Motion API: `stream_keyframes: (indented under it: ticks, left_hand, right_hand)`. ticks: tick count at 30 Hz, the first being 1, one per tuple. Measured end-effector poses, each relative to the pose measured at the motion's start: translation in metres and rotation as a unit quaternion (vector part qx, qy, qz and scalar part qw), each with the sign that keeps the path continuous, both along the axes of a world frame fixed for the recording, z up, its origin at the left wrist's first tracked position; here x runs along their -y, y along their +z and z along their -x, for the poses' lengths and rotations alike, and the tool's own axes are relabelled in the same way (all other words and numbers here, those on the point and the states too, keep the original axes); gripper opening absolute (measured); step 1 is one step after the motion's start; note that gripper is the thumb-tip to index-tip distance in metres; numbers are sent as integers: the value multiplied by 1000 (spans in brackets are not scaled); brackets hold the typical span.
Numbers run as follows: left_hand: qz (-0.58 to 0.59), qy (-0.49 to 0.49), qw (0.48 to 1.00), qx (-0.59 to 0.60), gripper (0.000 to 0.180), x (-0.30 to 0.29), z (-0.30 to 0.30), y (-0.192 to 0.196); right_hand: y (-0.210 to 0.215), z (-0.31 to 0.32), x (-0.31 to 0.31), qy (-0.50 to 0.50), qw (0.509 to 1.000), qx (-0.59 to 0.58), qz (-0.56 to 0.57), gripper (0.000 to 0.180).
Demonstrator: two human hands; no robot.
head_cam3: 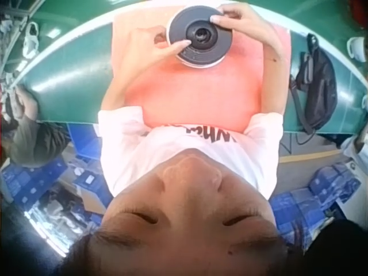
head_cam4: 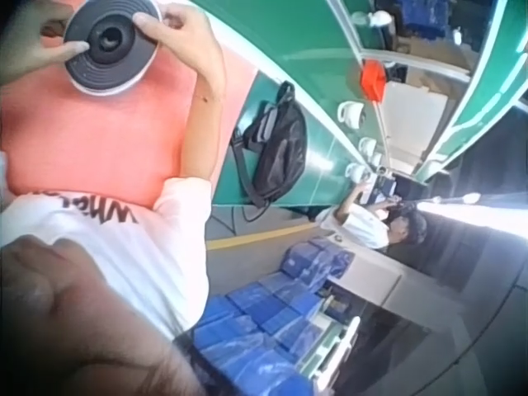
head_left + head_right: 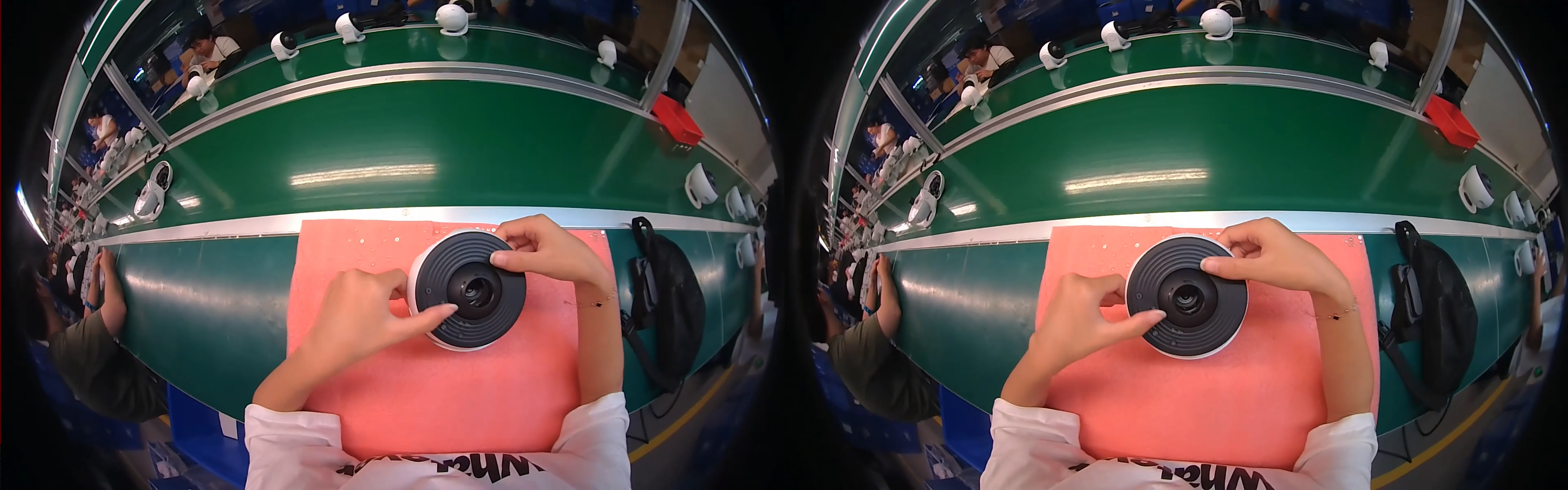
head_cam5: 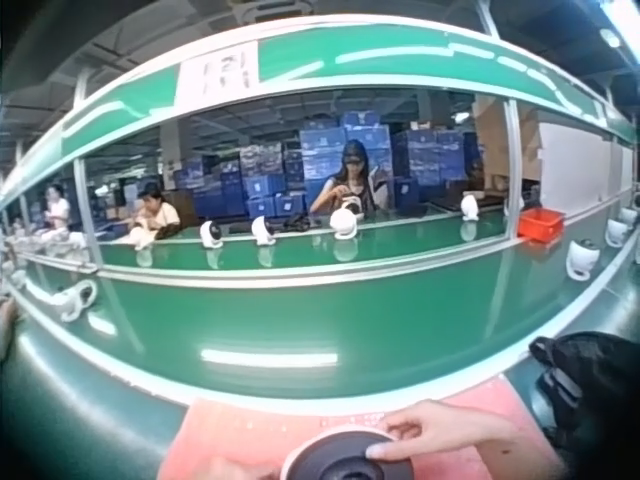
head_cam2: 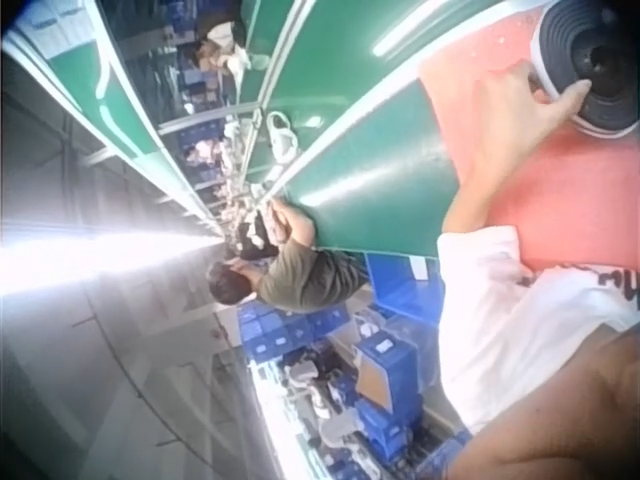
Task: Assembling the outer housing and internal components of security cameras on a production line.
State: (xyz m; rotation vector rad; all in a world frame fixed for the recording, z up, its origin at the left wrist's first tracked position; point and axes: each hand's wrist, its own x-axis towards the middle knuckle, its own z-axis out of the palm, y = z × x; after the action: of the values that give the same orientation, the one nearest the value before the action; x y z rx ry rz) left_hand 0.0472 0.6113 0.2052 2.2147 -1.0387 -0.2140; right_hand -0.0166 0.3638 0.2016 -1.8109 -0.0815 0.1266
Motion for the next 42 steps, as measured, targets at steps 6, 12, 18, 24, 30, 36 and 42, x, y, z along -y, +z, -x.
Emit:
stream_keyframes:
  ticks: [6, 12, 18, 24, 30, 36, 42]
  left_hand:
    - [-93, -18, 995, 29, 36, 1, -7, 9]
    - [-112, -20, 993, 25, 35, 3, -10, 7]
    - [-119, -6, 993, 2, 34, 5, -11, 7]
    - [-105, 15, 994, -34, 35, 7, -9, 11]
    - [-92, 26, 993, -65, 53, 8, -11, 10]
    - [-104, 17, 991, -85, 52, 14, -9, 8]
    - [-118, 30, 989, -79, 53, 15, -5, 8]
  right_hand:
    - [2, 0, -16, -86, 993, -15, 82, 47]
    - [7, 2, -21, -135, 956, 51, 254, 45]
    - [-2, -3, -19, -144, 965, 91, 197, 45]
    - [-3, -5, -17, -144, 968, 93, 186, 44]
    - [-2, -5, -18, -152, 964, 109, 187, 44]
    - [-2, -1, -14, -156, 959, 57, 228, 45]
    - [3, 0, -14, -167, 934, 64, 308, 43]
